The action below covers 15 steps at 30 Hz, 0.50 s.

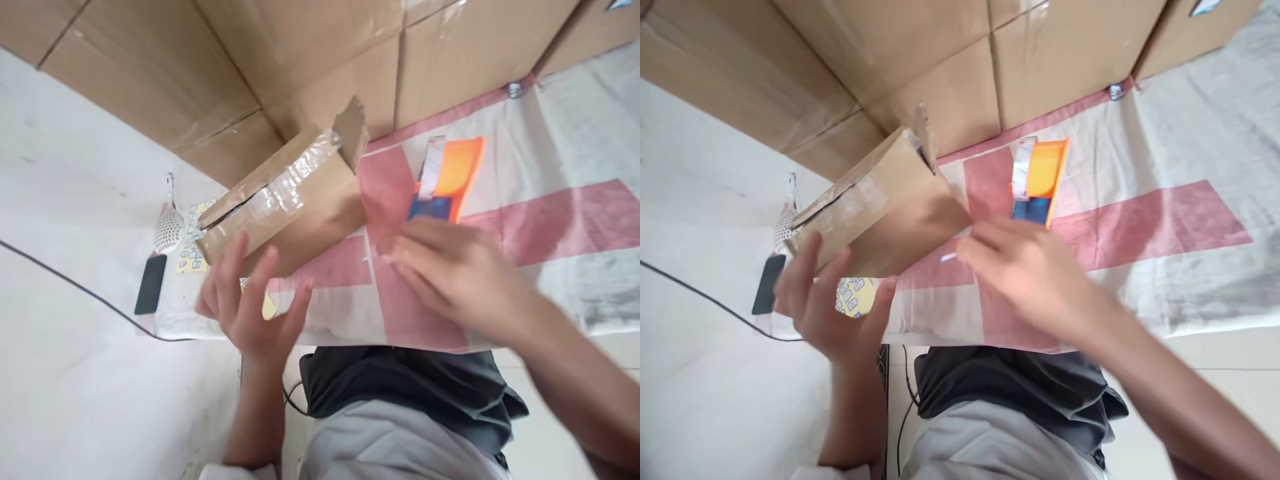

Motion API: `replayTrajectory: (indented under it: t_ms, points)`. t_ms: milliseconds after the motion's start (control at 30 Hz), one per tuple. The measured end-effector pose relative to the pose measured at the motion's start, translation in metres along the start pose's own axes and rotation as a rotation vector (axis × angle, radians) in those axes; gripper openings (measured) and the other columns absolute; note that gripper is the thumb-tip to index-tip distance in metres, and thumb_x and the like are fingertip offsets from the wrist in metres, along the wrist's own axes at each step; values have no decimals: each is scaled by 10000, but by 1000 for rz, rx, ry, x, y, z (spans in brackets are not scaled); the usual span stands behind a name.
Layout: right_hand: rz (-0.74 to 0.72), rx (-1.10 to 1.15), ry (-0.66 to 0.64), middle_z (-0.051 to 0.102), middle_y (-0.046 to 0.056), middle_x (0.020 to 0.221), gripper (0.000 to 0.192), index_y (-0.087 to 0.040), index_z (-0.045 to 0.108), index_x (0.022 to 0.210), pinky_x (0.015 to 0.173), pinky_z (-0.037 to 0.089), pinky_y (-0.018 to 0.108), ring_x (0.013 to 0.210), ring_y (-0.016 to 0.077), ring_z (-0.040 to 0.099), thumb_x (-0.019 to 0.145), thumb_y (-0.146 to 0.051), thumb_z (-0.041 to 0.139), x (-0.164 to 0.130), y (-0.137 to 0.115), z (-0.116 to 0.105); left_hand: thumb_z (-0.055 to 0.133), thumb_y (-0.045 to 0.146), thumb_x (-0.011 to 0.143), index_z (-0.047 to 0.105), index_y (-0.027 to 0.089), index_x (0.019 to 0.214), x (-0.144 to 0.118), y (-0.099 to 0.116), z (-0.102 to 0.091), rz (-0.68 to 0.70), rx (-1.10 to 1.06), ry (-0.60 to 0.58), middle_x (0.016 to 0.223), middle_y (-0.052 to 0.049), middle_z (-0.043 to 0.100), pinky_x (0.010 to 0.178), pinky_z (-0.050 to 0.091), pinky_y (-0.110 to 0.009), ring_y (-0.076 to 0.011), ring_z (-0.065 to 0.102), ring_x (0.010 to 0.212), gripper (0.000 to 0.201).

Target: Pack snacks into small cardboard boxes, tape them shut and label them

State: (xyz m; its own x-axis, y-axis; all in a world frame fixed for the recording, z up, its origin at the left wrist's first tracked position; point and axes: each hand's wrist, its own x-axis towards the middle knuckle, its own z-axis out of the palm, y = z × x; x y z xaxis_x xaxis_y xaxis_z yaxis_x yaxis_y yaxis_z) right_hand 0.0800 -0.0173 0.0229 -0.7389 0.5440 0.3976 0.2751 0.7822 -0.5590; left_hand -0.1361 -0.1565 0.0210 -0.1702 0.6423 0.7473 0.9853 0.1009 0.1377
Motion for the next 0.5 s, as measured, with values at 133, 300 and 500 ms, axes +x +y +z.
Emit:
replayTrajectory:
  t_ms: [133, 300, 500]
  points:
    - [-34, -258, -179, 750, -60, 920, 311, -146, 734, 919, 639, 335, 286, 881, 78, 687, 985, -320, 484, 45, 50, -51, 826, 537, 785, 406, 274, 1568, 67, -12, 12, 93, 134, -427, 1677, -135, 332, 1233, 178, -671, -454, 281, 1544, 927]
    - [-99, -98, -348, 734, -79, 980, 565, 39, 629, 750, 572, 276, 179, 943, 62, 684, 868, -385, 274, 114, 74, -54, 829, 592, 752, 355, 333, 1604, 91, -45, 24, 124, 57, -593, 1634, -83, 426, 1237, 280, -586, -421, 383, 1503, 1008]
    - [-159, 81, -317, 667, -86, 1080, 646, 123, 573, 843, 572, 262, 137, 994, 20, 621, 808, -319, 104, 135, 65, -41, 762, 596, 832, 444, 258, 1554, 87, -84, 6, 309, -43, -568, 1596, -51, 481, 1225, 325, -595, -407, 431, 1463, 859]
